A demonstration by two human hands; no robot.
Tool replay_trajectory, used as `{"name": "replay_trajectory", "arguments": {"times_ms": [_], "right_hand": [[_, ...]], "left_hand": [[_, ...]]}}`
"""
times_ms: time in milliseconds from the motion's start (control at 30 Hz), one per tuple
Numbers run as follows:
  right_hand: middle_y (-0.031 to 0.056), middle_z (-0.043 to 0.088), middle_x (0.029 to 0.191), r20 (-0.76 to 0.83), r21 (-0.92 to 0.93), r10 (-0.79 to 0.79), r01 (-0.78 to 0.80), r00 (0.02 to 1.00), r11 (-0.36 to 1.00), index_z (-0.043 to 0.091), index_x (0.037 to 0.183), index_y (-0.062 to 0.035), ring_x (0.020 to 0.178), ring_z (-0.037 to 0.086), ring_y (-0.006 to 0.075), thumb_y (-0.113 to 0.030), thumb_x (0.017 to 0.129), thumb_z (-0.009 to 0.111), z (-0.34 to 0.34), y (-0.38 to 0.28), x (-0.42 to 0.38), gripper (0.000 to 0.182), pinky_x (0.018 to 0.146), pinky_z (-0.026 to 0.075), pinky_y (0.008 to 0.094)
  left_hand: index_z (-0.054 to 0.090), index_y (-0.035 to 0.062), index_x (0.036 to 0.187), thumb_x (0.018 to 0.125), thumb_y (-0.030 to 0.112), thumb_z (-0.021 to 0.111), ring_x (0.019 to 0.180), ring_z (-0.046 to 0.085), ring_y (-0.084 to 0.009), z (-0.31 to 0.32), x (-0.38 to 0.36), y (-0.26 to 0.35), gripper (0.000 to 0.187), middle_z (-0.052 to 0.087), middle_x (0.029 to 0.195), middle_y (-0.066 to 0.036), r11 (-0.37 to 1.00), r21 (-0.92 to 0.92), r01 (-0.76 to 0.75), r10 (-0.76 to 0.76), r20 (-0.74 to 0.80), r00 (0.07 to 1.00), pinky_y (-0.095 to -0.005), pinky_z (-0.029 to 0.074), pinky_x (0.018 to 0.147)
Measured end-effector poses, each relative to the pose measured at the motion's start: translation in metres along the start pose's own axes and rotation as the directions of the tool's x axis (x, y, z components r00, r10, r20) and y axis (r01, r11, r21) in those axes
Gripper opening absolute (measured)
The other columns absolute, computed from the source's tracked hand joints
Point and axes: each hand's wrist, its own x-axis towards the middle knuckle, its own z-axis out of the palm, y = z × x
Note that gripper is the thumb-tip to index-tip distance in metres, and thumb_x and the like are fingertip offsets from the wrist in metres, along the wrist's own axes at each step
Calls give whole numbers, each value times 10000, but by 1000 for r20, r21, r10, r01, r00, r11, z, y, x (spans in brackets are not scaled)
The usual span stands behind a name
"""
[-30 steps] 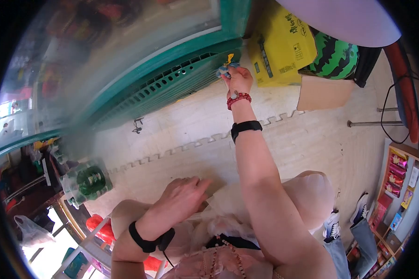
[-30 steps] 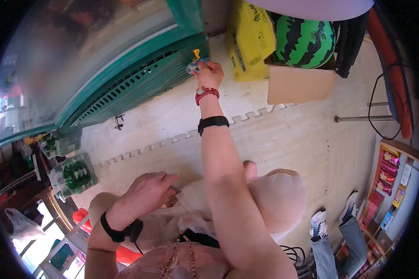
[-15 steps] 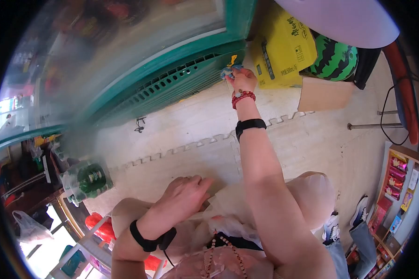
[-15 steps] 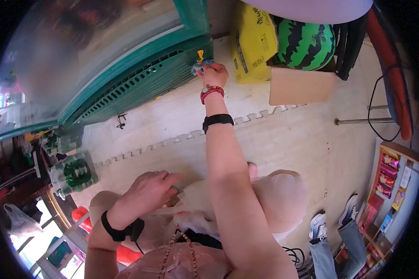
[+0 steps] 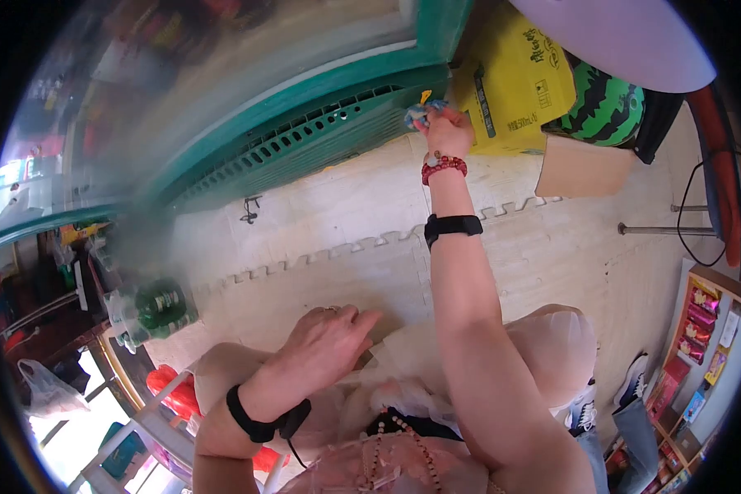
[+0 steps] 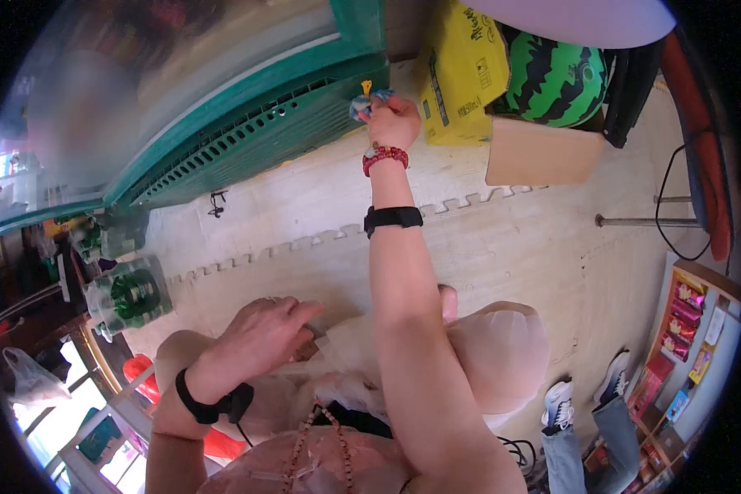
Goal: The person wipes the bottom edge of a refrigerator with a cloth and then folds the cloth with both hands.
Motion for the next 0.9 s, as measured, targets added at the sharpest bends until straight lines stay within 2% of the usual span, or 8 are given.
{"name": "replay_trajectory", "arguments": {"times_ms": [167, 233, 367, 533, 633, 700, 800, 900], "right_hand": [[185, 544, 908, -33, -121, 41, -44, 999, 992, 452, 912, 66, 716, 595, 256, 66, 739, 581, -1, 0, 3, 215, 538, 556, 320], [186, 543, 914, -33, -128, 189, -192, 981, 973, 447, 915, 60, 720, 598, 265, 65, 739, 583, -4, 12, 19, 222, 539, 556, 316], [186, 549, 924, 16, -95, 59, -57, 998, 994, 449, 911, 64, 723, 603, 255, 83, 738, 577, -1, -2, 2, 216, 532, 557, 305], [189, 556, 896, -7, -77, 73, -73, 997, 994, 466, 892, 59, 721, 602, 249, 93, 740, 561, 6, -16, -8, 183, 535, 558, 298], [189, 557, 888, 9, 40, 102, -102, 995, 994, 463, 897, 69, 720, 602, 249, 95, 742, 555, -5, -4, 7, 182, 536, 558, 294], [188, 557, 884, -39, -99, 154, -157, 987, 983, 461, 898, 72, 719, 601, 256, 86, 747, 554, 2, -8, 4, 178, 530, 559, 297], [191, 554, 891, -4, -73, 35, -35, 999, 997, 460, 894, 69, 715, 600, 267, 86, 740, 563, 0, -16, -3, 186, 525, 560, 311], [191, 552, 896, -37, -43, 106, -108, 994, 993, 457, 894, 67, 703, 599, 268, 86, 732, 579, 6, -22, -3, 203, 525, 558, 307]], "left_hand": [[512, 62, 1041, 732, 136, 602, 710, 579, -316, 3, -1, -2, 330, 562, 795, -136, 1000, -7, -23, 23, 9, 1000, -376, 479, 623], [507, 64, 1047, 734, 141, 605, 709, 579, -317, 1, 1, -2, 338, 561, 791, -141, 999, -24, -28, 28, 0, 1000, -375, 479, 625], [513, 65, 1045, 735, 141, 605, 715, 578, -317, 1, -1, 0, 333, 564, 792, -138, 1000, -5, 3, -3, 26, 1000, -376, 479, 628], [507, 59, 1047, 745, 152, 595, 726, 580, -315, 4, -2, -6, 328, 565, 799, -138, 1000, 2, -17, 17, 12, 1000, -372, 480, 640], [501, 52, 1047, 748, 164, 600, 725, 580, -312, 3, 0, -6, 335, 564, 804, -143, 1000, -12, -22, 22, 30, 999, -369, 480, 645], [503, 54, 1048, 749, 166, 600, 726, 580, -311, 3, 2, -6, 334, 564, 808, -144, 999, 9, -39, 38, 18, 999, -370, 480, 646], [505, 57, 1049, 749, 168, 601, 730, 581, -310, 0, -1, 0, 334, 563, 814, -143, 1000, 18, -23, 22, 28, 999, -371, 480, 648], [506, 60, 1049, 748, 168, 602, 733, 581, -312, -1, -3, -1, 334, 563, 817, -142, 1000, 16, -8, 8, 26, 1000, -372, 481, 650]]}}
